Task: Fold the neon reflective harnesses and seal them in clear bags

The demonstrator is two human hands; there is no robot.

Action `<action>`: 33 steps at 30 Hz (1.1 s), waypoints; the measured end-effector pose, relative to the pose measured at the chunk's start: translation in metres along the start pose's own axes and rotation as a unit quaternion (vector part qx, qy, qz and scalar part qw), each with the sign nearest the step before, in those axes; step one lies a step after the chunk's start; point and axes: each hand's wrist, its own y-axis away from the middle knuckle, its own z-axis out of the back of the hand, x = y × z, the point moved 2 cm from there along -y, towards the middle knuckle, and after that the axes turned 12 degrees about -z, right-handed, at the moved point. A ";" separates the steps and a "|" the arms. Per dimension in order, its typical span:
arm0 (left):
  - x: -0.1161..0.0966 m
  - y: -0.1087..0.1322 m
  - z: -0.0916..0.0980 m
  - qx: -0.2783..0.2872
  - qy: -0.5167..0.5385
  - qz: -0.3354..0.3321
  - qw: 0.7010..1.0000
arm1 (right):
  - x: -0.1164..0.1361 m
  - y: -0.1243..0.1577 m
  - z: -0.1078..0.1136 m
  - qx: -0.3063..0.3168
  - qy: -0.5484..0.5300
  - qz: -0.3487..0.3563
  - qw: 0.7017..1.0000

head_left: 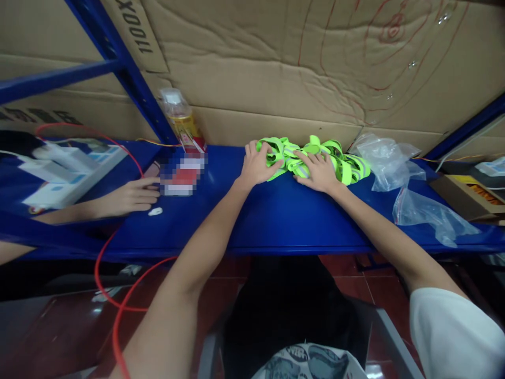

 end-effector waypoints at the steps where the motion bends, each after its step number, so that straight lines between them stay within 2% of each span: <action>1: 0.001 0.000 0.000 -0.008 -0.013 -0.004 1.000 | 0.000 0.001 -0.002 -0.001 -0.002 0.020 1.000; 5: 0.004 0.001 -0.004 0.020 -0.018 -0.030 0.999 | -0.011 0.005 -0.001 -0.007 -0.038 0.069 0.997; 8: 0.011 0.000 -0.004 0.031 0.012 -0.010 0.999 | -0.024 0.004 0.001 -0.040 -0.062 0.033 0.997; 11: 0.024 -0.005 0.000 0.001 0.031 0.030 0.999 | -0.037 0.001 0.002 -0.079 -0.090 -0.031 0.992; 14: 0.040 -0.012 0.004 -0.033 0.063 0.056 0.996 | -0.044 0.000 0.002 -0.090 -0.105 -0.067 0.988; 16: 0.051 -0.016 0.006 -0.070 0.104 0.098 0.987 | -0.043 0.001 0.004 -0.092 -0.095 -0.079 0.988; 19: 0.064 -0.020 0.008 -0.167 0.196 0.176 0.950 | -0.032 0.007 0.013 -0.103 -0.069 -0.068 0.990; 22: 0.067 -0.024 0.008 -0.242 0.305 0.203 0.898 | -0.009 0.017 0.026 -0.107 -0.053 -0.003 0.993; 25: 0.058 -0.029 0.008 -0.270 0.413 0.200 0.846 | 0.016 0.029 0.031 -0.098 -0.097 0.078 0.987; 28: 0.042 -0.030 0.013 -0.304 0.497 0.187 0.791 | 0.034 0.035 0.025 -0.048 -0.181 0.151 0.971; 30: 0.030 -0.030 0.021 -0.302 0.537 0.186 0.766 | 0.037 0.035 0.018 -0.017 -0.215 0.150 0.965; 33: 0.010 -0.027 0.037 -0.266 0.588 0.190 0.740 | 0.031 0.029 0.010 0.000 -0.252 0.105 0.962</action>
